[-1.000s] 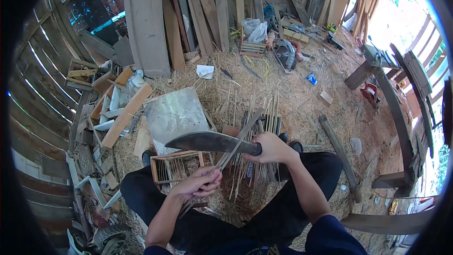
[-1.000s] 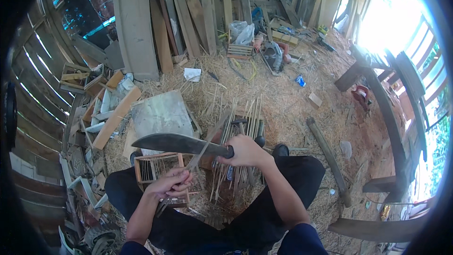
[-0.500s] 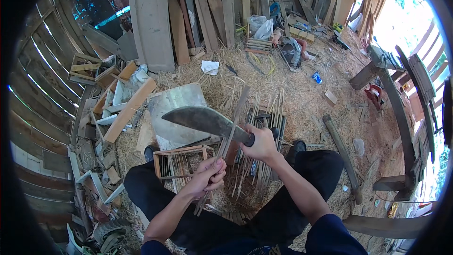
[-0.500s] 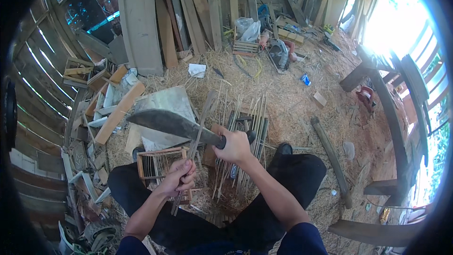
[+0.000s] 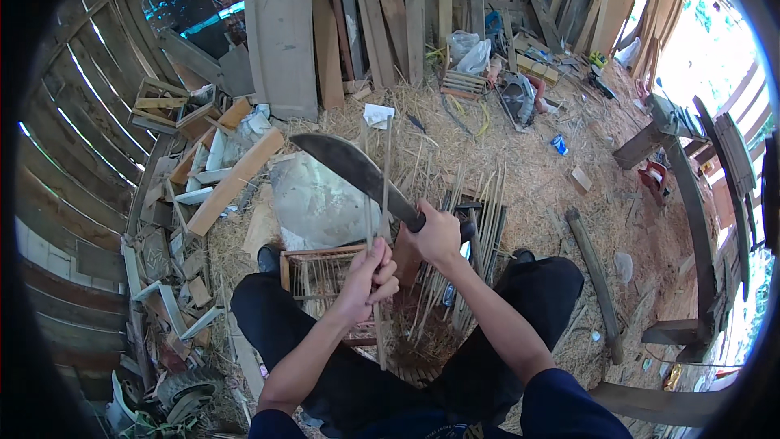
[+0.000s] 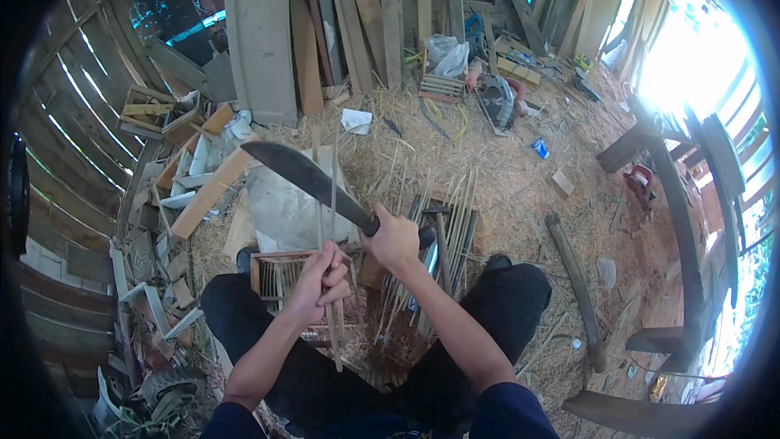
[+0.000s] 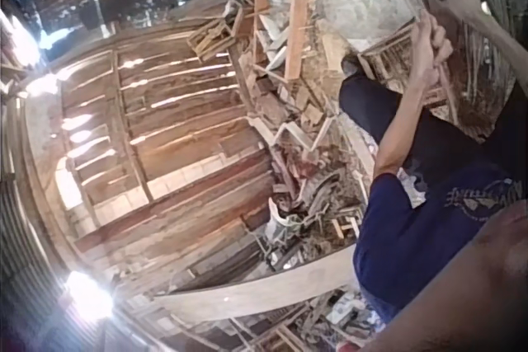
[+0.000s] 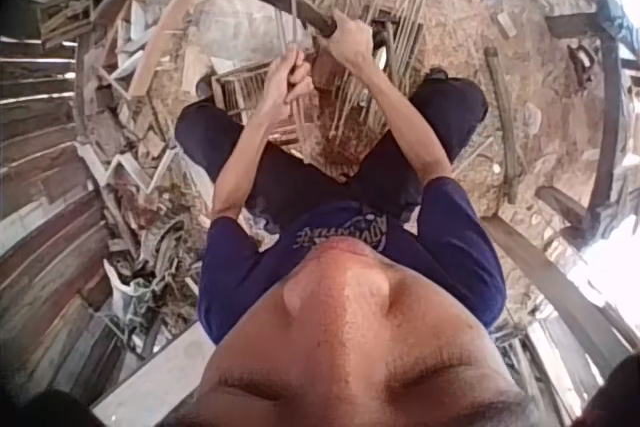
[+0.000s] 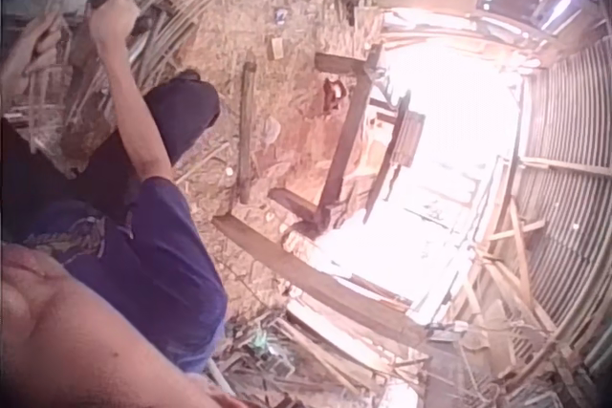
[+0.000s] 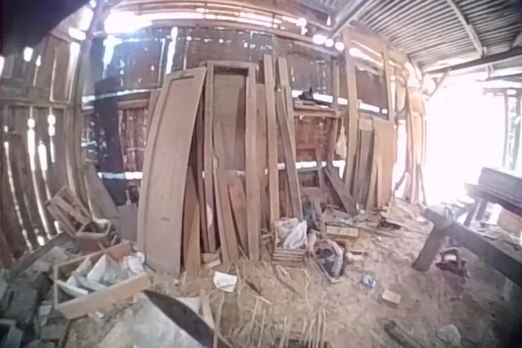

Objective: The person constructs a wooden birdcage-like structure by hand, using a hammer to drive small nails and a machete-like blade to shave or trim wooden slats.

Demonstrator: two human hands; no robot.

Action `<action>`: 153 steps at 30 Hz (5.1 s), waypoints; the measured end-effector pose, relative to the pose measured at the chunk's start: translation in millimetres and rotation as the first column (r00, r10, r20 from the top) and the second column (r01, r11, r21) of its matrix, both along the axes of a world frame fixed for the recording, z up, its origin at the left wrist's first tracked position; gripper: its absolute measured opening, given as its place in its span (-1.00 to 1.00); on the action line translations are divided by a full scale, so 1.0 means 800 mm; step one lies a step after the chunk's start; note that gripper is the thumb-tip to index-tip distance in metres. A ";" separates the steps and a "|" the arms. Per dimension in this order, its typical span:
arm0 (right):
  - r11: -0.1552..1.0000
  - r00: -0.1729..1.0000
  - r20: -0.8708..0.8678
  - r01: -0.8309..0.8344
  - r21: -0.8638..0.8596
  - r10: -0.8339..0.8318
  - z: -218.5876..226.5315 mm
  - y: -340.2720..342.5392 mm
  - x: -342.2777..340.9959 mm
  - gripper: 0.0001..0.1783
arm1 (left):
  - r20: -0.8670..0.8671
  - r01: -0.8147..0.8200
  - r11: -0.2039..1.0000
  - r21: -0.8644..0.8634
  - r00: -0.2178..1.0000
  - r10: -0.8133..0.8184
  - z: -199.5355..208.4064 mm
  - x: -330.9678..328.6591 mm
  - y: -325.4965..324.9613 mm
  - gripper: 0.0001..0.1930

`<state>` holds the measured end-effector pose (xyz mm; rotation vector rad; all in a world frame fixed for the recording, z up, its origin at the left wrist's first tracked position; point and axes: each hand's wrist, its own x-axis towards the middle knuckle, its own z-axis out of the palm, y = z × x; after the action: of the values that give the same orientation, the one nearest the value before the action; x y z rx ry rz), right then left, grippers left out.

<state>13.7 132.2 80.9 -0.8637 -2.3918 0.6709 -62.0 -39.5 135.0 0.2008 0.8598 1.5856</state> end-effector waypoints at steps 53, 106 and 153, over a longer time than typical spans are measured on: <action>0.685 0.979 0.013 0.153 -0.713 -0.205 -0.087 -0.055 0.109 -0.21 | -0.231 -0.113 0.956 -0.270 0.972 0.050 -0.083 -0.001 -0.002 -0.77; 0.553 0.965 -0.255 -0.181 -0.813 -0.060 -0.011 -0.100 0.104 -0.72 | -0.280 -0.054 0.994 -0.094 0.960 0.026 -0.074 0.024 0.022 -0.78; 0.996 0.888 0.457 0.080 -0.031 -0.057 -0.060 0.059 0.171 -0.63 | -0.251 -0.031 0.963 -0.268 0.967 -0.039 -0.084 0.036 0.045 -0.69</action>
<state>150.5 179.7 32.8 -1.2359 -2.7467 0.5450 -33.6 -3.6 67.7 0.2130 1.2651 1.4391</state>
